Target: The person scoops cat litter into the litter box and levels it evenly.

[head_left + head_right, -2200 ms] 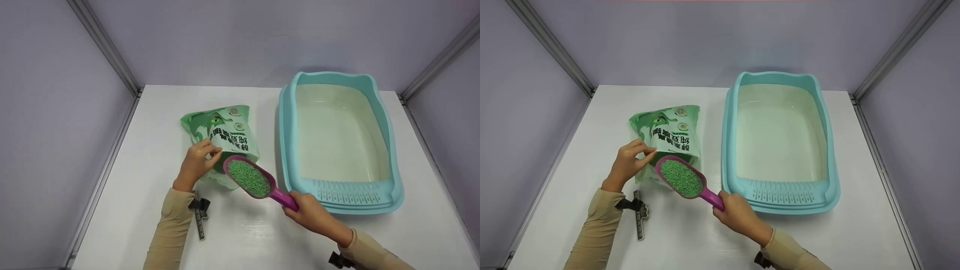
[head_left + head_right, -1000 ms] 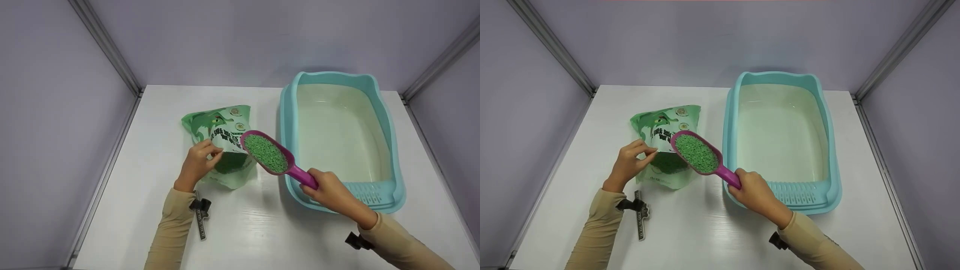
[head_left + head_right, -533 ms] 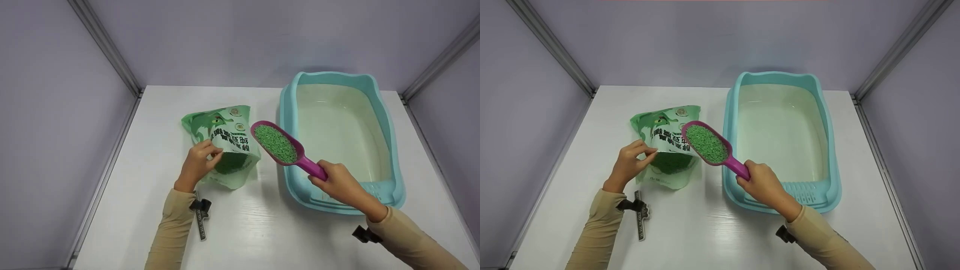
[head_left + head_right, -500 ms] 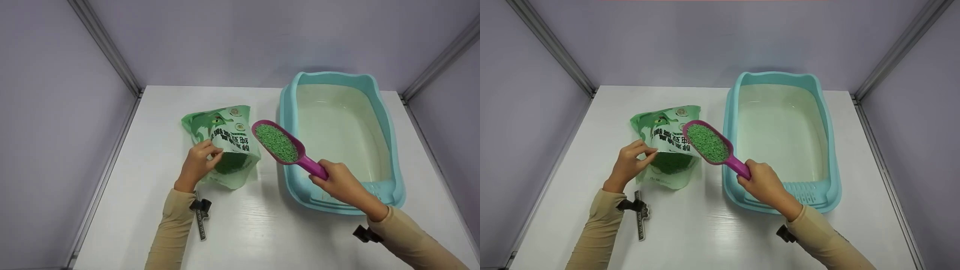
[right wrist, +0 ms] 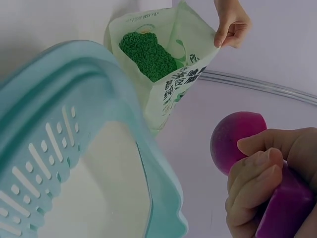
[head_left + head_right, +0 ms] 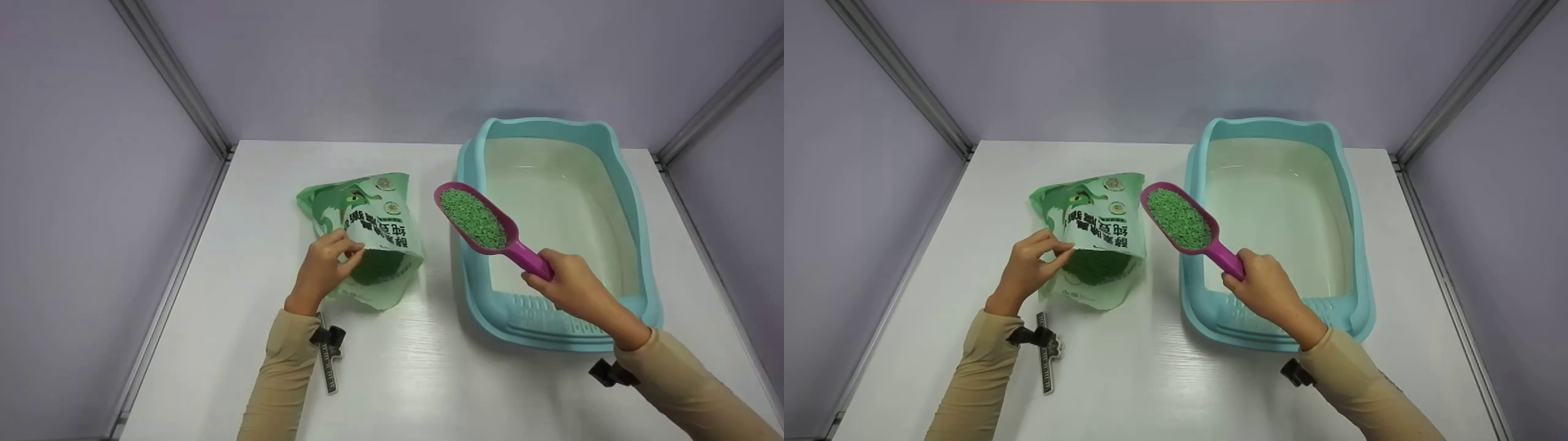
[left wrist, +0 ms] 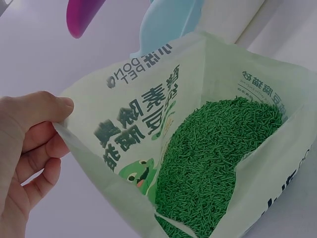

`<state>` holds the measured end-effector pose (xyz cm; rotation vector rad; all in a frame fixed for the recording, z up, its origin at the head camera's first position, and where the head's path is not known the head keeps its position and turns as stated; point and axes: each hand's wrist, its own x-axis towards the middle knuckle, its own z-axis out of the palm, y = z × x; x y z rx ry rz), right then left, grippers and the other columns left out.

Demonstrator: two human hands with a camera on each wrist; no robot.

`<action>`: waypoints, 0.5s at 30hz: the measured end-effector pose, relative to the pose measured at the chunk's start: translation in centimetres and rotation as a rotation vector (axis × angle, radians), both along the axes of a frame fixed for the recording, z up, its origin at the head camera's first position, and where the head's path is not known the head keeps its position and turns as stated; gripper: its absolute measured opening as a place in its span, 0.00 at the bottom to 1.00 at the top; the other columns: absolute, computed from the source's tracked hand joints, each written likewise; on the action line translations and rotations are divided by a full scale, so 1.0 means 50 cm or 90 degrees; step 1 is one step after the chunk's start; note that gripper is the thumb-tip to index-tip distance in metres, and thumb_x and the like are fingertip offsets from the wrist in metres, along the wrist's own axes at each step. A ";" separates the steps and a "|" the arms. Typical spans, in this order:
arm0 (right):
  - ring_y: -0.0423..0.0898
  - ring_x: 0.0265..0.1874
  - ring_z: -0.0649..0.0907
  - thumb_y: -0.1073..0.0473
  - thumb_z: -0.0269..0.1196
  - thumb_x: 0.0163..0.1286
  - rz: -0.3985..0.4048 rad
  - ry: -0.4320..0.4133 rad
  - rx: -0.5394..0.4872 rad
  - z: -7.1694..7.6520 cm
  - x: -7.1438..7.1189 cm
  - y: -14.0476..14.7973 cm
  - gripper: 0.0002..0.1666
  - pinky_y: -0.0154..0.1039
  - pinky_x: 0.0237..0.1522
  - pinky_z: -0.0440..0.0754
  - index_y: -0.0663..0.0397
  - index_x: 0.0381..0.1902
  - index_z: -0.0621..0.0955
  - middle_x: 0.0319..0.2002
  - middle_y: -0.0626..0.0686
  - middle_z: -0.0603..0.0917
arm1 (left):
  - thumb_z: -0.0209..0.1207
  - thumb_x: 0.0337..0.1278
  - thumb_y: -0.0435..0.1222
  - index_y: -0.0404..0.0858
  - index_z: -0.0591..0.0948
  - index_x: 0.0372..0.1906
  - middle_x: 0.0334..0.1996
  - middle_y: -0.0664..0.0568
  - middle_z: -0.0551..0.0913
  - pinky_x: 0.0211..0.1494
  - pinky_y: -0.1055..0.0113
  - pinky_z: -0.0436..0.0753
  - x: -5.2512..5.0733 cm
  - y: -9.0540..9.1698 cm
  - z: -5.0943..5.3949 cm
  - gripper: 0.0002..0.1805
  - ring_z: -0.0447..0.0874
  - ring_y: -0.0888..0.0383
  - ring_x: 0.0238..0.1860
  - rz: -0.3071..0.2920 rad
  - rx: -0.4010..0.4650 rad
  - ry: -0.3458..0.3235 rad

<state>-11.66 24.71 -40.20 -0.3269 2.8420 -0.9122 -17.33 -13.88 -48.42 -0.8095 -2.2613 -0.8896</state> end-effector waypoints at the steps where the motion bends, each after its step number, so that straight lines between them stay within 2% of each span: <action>1: 0.41 0.14 0.73 0.63 0.62 0.65 -0.003 -0.002 0.000 0.002 -0.001 0.003 0.11 0.24 0.17 0.72 0.69 0.38 0.77 0.21 0.56 0.77 | 0.68 0.46 0.25 0.34 0.86 0.28 0.23 0.46 0.77 0.29 0.68 0.82 0.000 0.000 -0.001 0.03 0.82 0.54 0.25 0.001 0.000 0.001; 8: 0.42 0.14 0.73 0.62 0.62 0.66 -0.019 -0.008 0.012 0.010 -0.012 0.023 0.13 0.25 0.17 0.72 0.70 0.40 0.76 0.21 0.57 0.77 | 0.68 0.45 0.24 0.33 0.86 0.28 0.22 0.47 0.77 0.28 0.66 0.83 -0.003 0.000 -0.004 0.04 0.82 0.57 0.26 -0.001 0.011 0.007; 15: 0.42 0.14 0.72 0.62 0.61 0.66 -0.029 0.008 0.016 0.011 -0.023 0.044 0.14 0.26 0.16 0.71 0.71 0.39 0.76 0.21 0.57 0.76 | 0.69 0.46 0.25 0.33 0.86 0.28 0.22 0.47 0.77 0.28 0.68 0.83 0.000 0.003 -0.002 0.03 0.81 0.57 0.25 0.003 0.012 0.010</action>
